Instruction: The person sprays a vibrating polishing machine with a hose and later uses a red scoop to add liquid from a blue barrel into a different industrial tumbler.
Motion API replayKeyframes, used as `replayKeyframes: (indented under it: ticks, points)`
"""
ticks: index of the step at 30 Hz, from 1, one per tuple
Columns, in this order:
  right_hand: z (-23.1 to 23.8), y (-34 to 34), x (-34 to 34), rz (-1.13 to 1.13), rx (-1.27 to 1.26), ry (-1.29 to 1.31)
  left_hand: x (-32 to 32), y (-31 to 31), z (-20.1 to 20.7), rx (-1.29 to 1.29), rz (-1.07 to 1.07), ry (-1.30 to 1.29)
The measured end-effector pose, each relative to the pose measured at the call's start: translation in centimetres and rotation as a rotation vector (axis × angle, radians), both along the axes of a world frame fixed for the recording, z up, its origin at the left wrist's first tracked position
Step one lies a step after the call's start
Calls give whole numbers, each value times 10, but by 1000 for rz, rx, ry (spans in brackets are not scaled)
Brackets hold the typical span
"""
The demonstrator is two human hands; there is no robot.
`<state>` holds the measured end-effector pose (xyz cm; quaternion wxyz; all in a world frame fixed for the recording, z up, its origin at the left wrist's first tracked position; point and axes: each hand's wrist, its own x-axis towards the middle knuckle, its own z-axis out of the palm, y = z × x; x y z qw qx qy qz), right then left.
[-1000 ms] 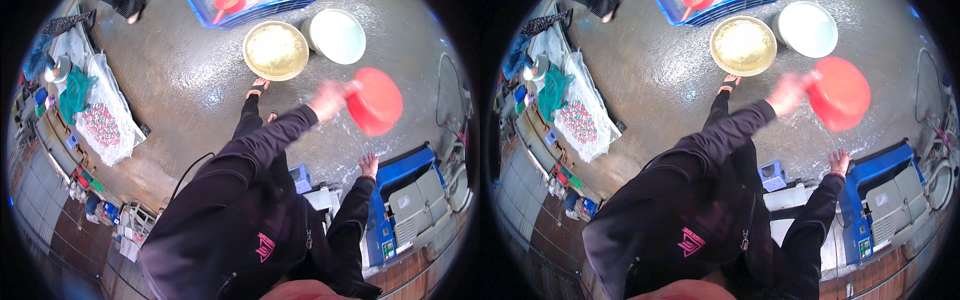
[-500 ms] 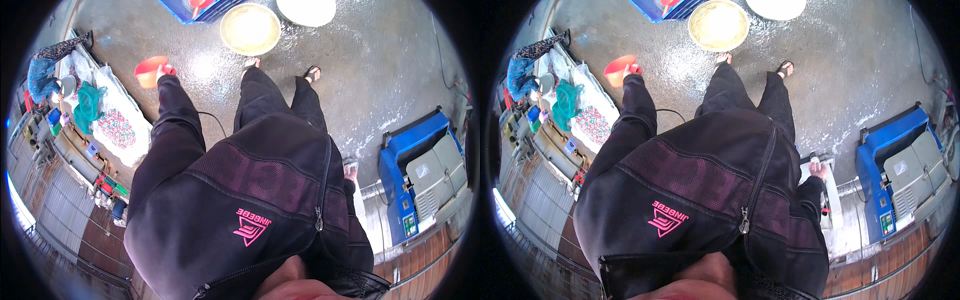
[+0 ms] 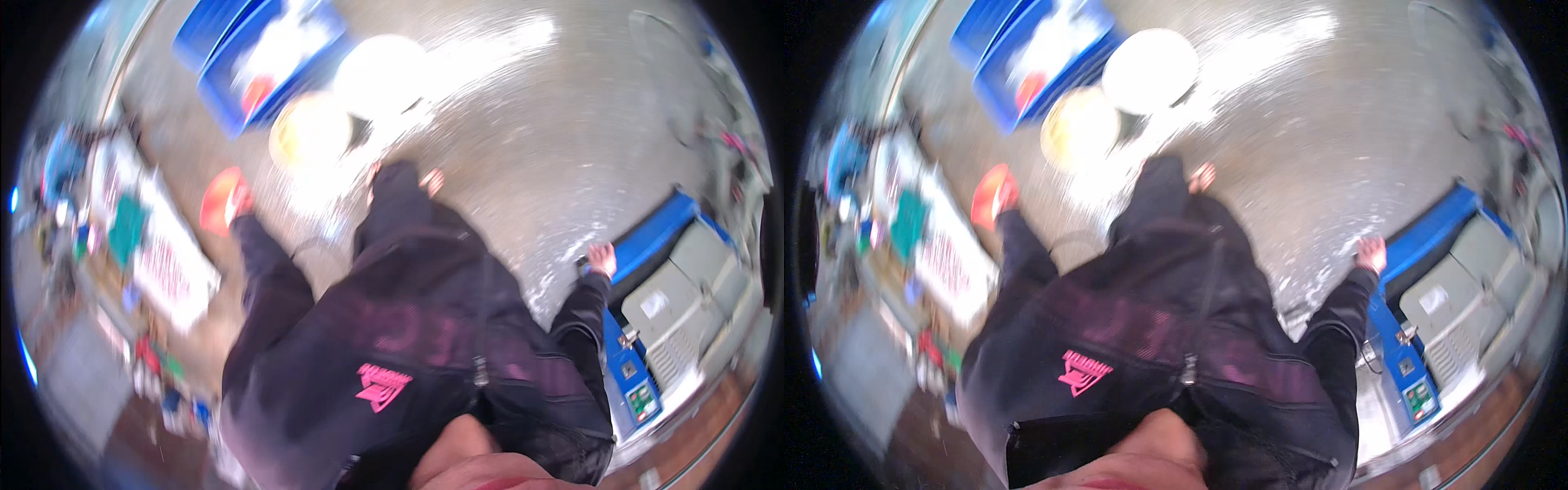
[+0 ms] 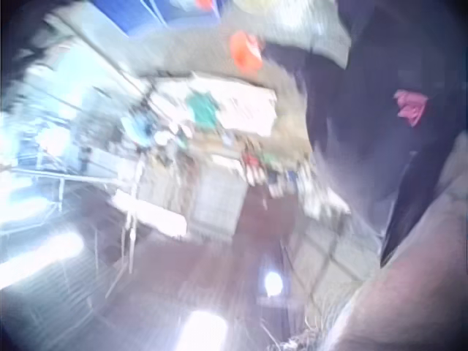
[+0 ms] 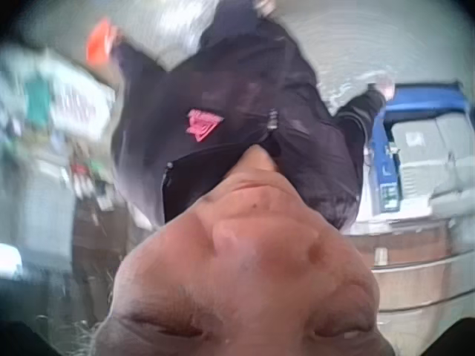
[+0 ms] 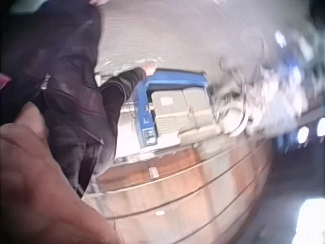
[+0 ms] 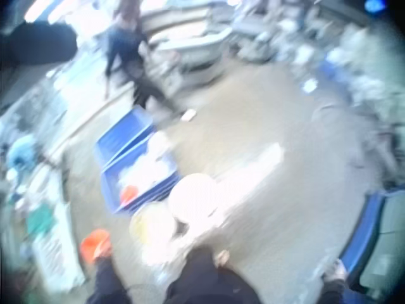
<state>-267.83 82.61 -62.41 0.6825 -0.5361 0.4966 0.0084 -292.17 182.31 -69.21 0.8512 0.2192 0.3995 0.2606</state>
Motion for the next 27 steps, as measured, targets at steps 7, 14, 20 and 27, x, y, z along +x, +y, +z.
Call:
replayKeyframes:
  ticks: [7,14,20,27]
  points:
    - [-39,152,195,1075,-1006,555,121,-48,21,-273,504,100]
    - [-21,112,288,858,-688,445,500,-127,74,-230,172,-99]
    - [-49,-109,266,430,-770,729,793,-266,58,-255,-340,-283]
    - [-98,-221,171,716,-758,1081,1034,-576,62,-796,-559,-95]
